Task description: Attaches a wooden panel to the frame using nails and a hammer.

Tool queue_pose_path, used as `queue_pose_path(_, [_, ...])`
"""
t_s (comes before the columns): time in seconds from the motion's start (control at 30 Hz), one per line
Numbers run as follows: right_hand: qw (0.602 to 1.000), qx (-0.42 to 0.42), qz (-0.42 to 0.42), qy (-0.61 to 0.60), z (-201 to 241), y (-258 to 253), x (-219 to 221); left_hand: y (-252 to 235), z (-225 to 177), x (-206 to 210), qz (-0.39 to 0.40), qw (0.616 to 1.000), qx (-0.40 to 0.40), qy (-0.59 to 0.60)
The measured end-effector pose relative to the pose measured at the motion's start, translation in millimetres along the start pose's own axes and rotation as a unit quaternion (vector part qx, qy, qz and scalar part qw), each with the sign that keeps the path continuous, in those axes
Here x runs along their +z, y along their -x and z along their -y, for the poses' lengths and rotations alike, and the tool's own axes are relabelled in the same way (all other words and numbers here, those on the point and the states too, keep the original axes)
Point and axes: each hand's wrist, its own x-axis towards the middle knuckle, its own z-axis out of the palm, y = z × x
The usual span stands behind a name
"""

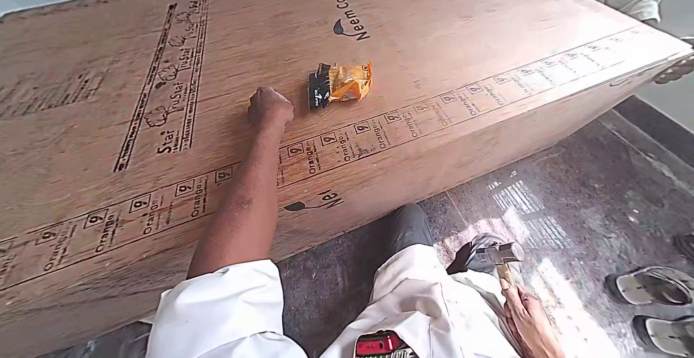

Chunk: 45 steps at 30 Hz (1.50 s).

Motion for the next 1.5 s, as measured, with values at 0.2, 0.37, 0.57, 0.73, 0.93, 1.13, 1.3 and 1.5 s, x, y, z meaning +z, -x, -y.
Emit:
queue_pose_path(0.2, [0.999,0.021,-0.029,-0.033,-35.6,6.9,3.7,14.3,-7.8,-4.4,0.009,0.998,0.044,0.033])
queue_pose_path(0.37, [1.000,0.003,-0.007,0.023,-36.6,-4.3,6.1,82.3,-46.4,5.6,0.086,0.903,0.203,0.369])
queue_pose_path(0.57, [0.997,-0.014,-0.020,0.076,-38.2,-4.1,7.7,144.1,-81.3,41.5,0.329,0.743,0.290,0.505])
queue_pose_path(0.73, [0.999,0.000,-0.017,0.037,-36.3,-2.8,6.5,155.6,-95.7,72.3,0.251,0.784,0.408,0.395])
queue_pose_path(0.93, [0.999,0.007,-0.018,0.050,-31.5,-1.9,4.7,163.9,-101.1,86.0,0.179,0.800,0.425,0.383])
queue_pose_path(1.13, [0.999,0.017,-0.016,0.034,-33.3,-0.5,5.5,162.6,-106.1,92.9,0.164,0.815,0.429,0.353])
queue_pose_path(1.3, [0.995,0.030,-0.004,-0.095,-15.2,6.0,1.7,163.1,-109.7,90.5,0.164,0.834,0.417,0.323])
queue_pose_path(1.5, [0.986,-0.056,-0.031,-0.152,42.1,0.7,-25.8,164.7,-109.5,90.0,0.162,0.841,0.418,0.303])
